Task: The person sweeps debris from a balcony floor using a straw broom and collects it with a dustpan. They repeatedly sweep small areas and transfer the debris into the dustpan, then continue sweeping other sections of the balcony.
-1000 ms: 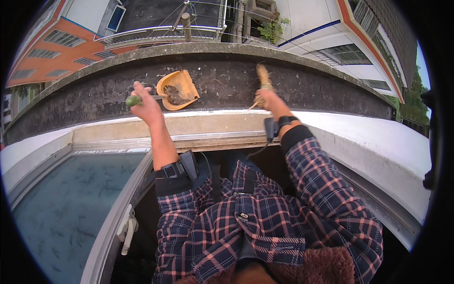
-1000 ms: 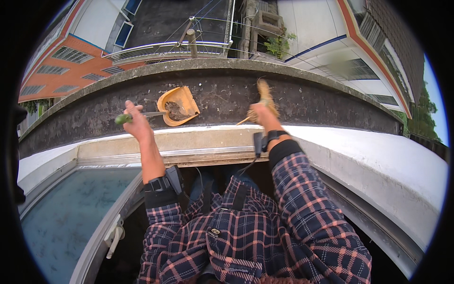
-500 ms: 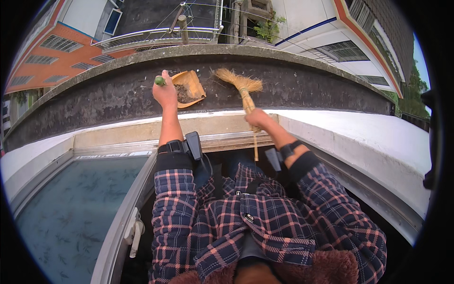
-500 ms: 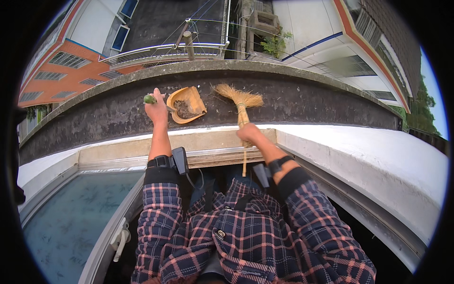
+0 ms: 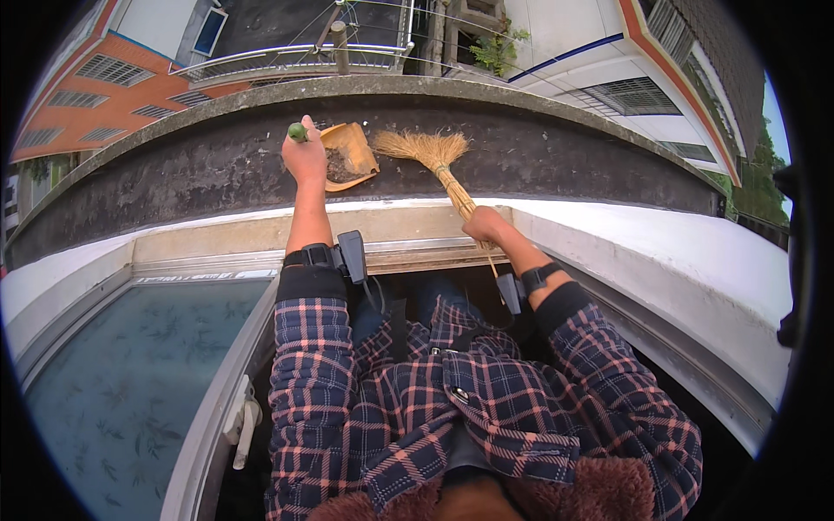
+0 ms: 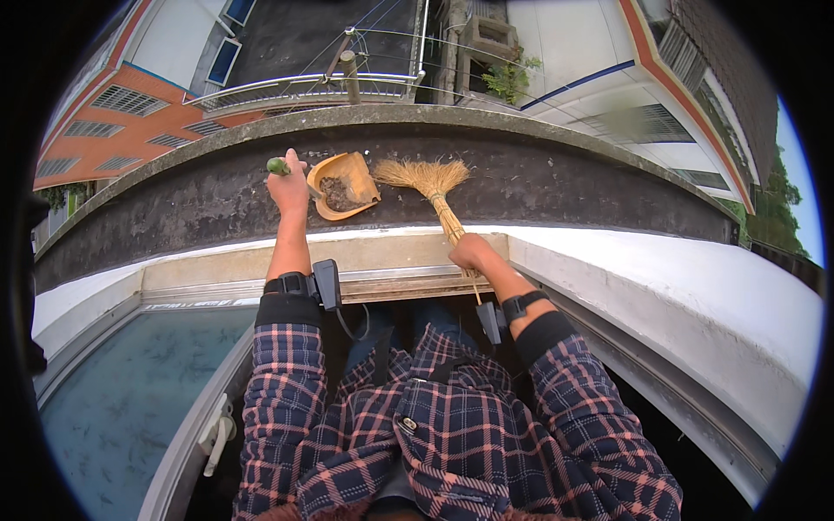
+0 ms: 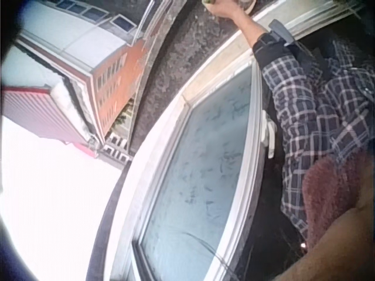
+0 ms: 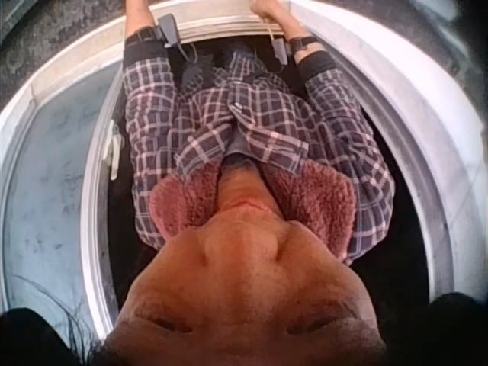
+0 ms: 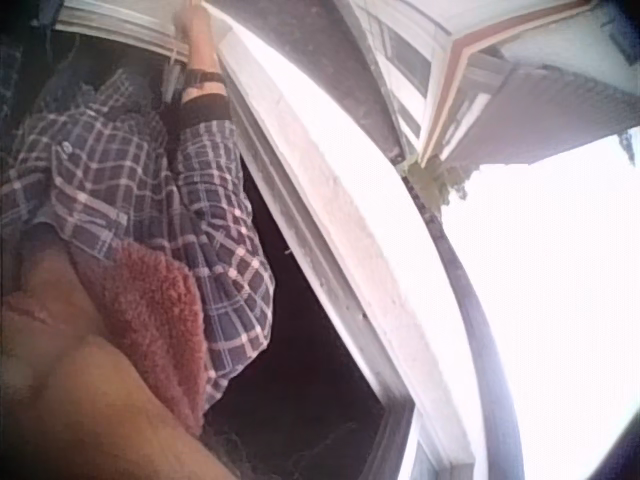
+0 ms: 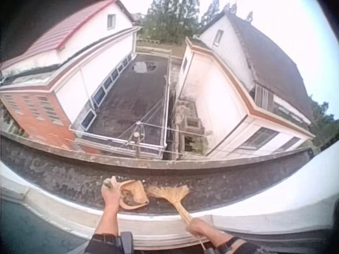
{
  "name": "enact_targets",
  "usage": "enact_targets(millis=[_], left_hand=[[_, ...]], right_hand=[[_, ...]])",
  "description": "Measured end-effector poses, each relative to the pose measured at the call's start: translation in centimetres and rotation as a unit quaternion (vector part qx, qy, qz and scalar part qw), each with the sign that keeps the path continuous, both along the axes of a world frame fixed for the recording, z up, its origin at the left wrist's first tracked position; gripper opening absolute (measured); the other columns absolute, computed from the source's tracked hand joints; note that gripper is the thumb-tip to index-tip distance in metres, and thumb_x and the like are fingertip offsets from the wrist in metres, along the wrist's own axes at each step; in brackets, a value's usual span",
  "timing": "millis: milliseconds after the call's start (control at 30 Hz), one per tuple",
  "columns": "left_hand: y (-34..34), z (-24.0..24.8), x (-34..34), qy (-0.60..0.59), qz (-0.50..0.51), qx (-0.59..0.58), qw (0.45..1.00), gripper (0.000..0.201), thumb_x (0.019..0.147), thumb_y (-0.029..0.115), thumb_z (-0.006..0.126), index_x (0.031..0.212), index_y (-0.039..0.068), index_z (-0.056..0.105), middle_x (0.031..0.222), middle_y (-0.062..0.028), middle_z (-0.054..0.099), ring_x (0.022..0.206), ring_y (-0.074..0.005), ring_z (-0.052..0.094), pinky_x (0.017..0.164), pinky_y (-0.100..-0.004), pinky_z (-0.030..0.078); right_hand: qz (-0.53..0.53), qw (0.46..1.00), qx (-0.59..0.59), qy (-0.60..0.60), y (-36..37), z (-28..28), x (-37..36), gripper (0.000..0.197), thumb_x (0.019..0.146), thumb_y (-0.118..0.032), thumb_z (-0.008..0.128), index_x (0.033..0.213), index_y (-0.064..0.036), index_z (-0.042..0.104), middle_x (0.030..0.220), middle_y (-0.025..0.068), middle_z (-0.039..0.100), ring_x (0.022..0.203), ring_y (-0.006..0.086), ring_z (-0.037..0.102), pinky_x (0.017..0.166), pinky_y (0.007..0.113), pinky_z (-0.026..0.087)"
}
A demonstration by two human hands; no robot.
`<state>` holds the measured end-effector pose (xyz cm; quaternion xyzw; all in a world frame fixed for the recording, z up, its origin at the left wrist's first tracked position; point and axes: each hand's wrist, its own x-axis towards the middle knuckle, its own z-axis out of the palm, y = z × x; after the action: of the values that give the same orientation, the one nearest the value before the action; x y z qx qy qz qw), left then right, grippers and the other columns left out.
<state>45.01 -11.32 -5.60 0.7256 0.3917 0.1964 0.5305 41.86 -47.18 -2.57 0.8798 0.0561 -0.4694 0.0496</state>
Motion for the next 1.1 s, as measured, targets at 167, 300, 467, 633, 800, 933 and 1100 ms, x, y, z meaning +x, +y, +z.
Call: enact_targets(millis=[167,300,467,633,800,933,1100], left_hand=[[1.4,0.4,0.2,0.005,-0.005,-0.015,1.000,0.044,0.092,0.040,0.059,0.073,0.001,0.069,0.070,-0.0135,0.069,0.069,-0.0293,0.067,0.069,-0.0396,0.050],[2.3,0.5,0.0,0.010,-0.031,0.013,0.999,0.045,0.091,0.040,0.061,0.072,0.001,0.069,0.070,-0.0143,0.069,0.068,-0.0291,0.067,0.068,-0.0400,0.050],[0.9,0.5,0.6,0.007,-0.064,0.049,0.997,0.038,0.091,0.037,0.063,0.074,0.003,0.065,0.068,-0.0169,0.065,0.068,-0.0378,0.063,0.065,-0.0420,0.049],[-1.1,0.9,1.3,0.026,-0.085,0.076,0.993,0.035,0.090,0.037,0.065,0.077,0.005,0.062,0.072,-0.0190,0.063,0.071,-0.0432,0.058,0.064,-0.0435,0.048],[-0.9,0.6,1.1,0.030,-0.091,0.086,0.992,0.036,0.091,0.037,0.064,0.076,0.004,0.059,0.069,-0.0191,0.061,0.071,-0.0438,0.057,0.065,-0.0431,0.048],[0.6,0.1,0.2,0.011,-0.068,0.063,0.996,0.036,0.093,0.035,0.060,0.076,0.003,0.059,0.069,-0.0187,0.062,0.070,-0.0419,0.059,0.066,-0.0416,0.048],[2.9,0.4,-1.3,-0.018,-0.016,0.010,1.000,0.036,0.094,0.031,0.057,0.078,0.000,0.064,0.076,-0.0133,0.071,0.066,-0.0256,0.065,0.066,-0.0376,0.049]], right_hand=[[-0.210,0.974,0.013,-0.088,-2.6,4.3,-1.8,0.034,0.074,-0.019,0.064,0.094,0.0083,0.066,0.094,0.0265,0.068,0.088,0.0388,0.068,0.076,0.044,0.053],[-0.590,0.794,0.147,-0.013,-3.4,3.3,-1.9,0.029,0.080,-0.011,0.062,0.103,0.0076,0.060,0.083,0.0170,0.064,0.072,0.0321,0.067,0.056,0.045,0.054],[-0.631,0.741,0.231,0.004,2.7,-1.4,-0.5,0.023,0.085,-0.008,0.056,0.103,0.0057,0.052,0.075,0.0128,0.056,0.054,0.0237,0.056,0.042,0.041,0.048],[-0.576,0.764,0.245,0.156,10.1,-2.4,-3.5,0.027,0.084,-0.010,0.059,0.104,0.0073,0.053,0.073,0.0142,0.058,0.054,0.0247,0.060,0.043,0.038,0.050],[-0.525,0.798,0.242,0.169,8.1,3.7,-3.8,0.030,0.081,-0.012,0.064,0.096,0.0126,0.056,0.069,0.0143,0.060,0.052,0.0235,0.063,0.041,0.035,0.050],[-0.435,0.854,0.241,0.152,5.0,9.0,-2.8,0.030,0.079,-0.012,0.065,0.089,0.0151,0.057,0.067,0.0140,0.060,0.052,0.0225,0.063,0.041,0.035,0.050],[-0.412,0.883,0.215,0.067,2.0,10.3,-1.5,0.033,0.079,-0.012,0.064,0.092,0.0173,0.057,0.070,0.0154,0.062,0.053,0.0230,0.064,0.044,0.034,0.050]])
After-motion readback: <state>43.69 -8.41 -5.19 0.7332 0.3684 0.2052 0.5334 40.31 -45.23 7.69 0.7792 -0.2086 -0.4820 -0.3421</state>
